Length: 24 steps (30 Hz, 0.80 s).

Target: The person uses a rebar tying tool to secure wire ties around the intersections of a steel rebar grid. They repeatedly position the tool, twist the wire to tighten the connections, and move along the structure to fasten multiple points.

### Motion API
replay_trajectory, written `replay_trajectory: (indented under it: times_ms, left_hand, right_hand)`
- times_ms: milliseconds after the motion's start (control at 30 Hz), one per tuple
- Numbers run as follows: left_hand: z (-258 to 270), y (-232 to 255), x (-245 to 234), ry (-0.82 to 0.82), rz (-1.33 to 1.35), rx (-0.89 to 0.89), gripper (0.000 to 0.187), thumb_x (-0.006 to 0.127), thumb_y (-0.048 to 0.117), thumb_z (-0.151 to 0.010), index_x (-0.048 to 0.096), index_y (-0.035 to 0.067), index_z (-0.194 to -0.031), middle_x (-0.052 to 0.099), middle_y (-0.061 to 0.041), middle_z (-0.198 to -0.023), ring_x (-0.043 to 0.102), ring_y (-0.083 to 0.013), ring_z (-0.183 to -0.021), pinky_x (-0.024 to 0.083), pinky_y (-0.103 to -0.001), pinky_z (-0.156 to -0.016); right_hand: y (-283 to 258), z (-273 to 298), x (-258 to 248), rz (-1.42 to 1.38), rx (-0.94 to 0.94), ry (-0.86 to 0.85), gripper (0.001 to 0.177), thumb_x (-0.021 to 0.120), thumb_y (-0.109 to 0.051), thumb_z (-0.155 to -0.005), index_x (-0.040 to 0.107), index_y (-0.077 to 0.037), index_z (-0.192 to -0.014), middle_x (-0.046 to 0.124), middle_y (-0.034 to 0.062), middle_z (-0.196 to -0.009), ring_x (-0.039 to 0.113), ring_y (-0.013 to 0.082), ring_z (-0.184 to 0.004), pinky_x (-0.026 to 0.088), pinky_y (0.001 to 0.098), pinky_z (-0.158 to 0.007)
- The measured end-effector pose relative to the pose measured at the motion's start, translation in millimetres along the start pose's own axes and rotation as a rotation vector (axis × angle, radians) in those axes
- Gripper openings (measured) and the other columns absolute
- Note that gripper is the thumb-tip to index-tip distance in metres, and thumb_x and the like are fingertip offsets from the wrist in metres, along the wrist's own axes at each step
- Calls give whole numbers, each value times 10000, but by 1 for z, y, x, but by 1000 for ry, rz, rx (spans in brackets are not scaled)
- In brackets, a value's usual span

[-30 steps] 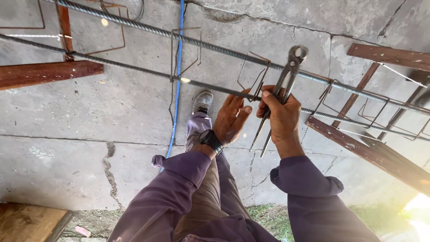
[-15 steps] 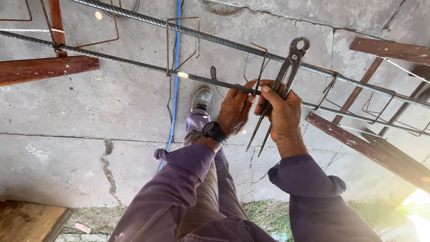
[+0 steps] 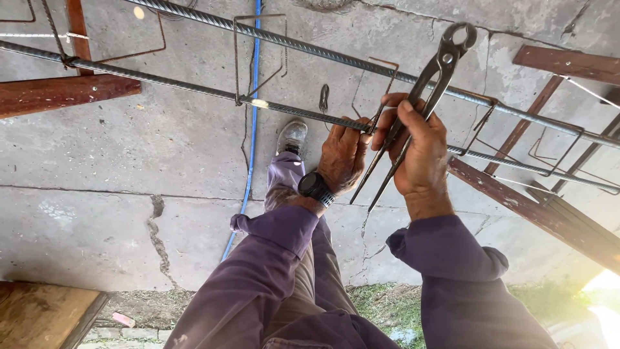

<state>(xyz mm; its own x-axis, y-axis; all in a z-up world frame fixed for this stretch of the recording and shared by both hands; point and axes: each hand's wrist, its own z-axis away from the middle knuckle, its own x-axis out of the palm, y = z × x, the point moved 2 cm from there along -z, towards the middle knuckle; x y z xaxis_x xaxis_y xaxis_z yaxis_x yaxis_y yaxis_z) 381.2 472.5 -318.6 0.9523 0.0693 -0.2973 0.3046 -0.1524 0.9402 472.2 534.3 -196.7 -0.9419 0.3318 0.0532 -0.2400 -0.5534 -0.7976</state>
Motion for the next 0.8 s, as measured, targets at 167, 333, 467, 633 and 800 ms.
replay_trajectory:
  times_ms: [167,333,467,633,800]
  left_hand:
    - [-4,0,1,-9,-88,47,234,472,253,-1042,613,99,-1148,535,-64,-886,633,-347,-813,574,-423,-713]
    - [-7,-5,-5,-42,-153,99,214,475,247,-1031,606,115,-1139,521,-52,-864,633,-330,-786,580,-420,-671]
    - [-8,-3,-14,-64,-173,141,198,524,241,-1019,614,129,-1155,540,-23,-866,648,-303,-787,593,-396,-634]
    - [-21,10,-22,-108,-101,129,276,500,312,-1030,599,98,-1173,537,-57,-871,645,-332,-792,589,-429,-612]
    - [-32,16,-28,-47,-130,218,320,633,360,-972,618,69,-1103,556,-81,-863,663,-329,-771,585,-387,-571]
  right_hand:
    - [3,4,-6,99,-32,-87,209,601,-211,-935,669,-14,-932,609,159,-618,648,228,-467,452,259,-365]
    - [33,32,-27,318,-52,-87,80,689,-79,-835,692,-12,-879,632,152,-589,631,183,-480,461,241,-406]
    - [73,16,-62,539,-313,-65,190,811,-21,-848,656,26,-949,688,160,-710,650,163,-605,521,266,-496]
    - [71,14,-64,904,-453,41,182,822,-130,-899,644,-100,-924,672,83,-658,663,242,-594,504,325,-556]
    - [47,22,-49,1106,-380,55,164,748,-121,-921,585,-106,-939,691,70,-658,715,323,-670,547,388,-630]
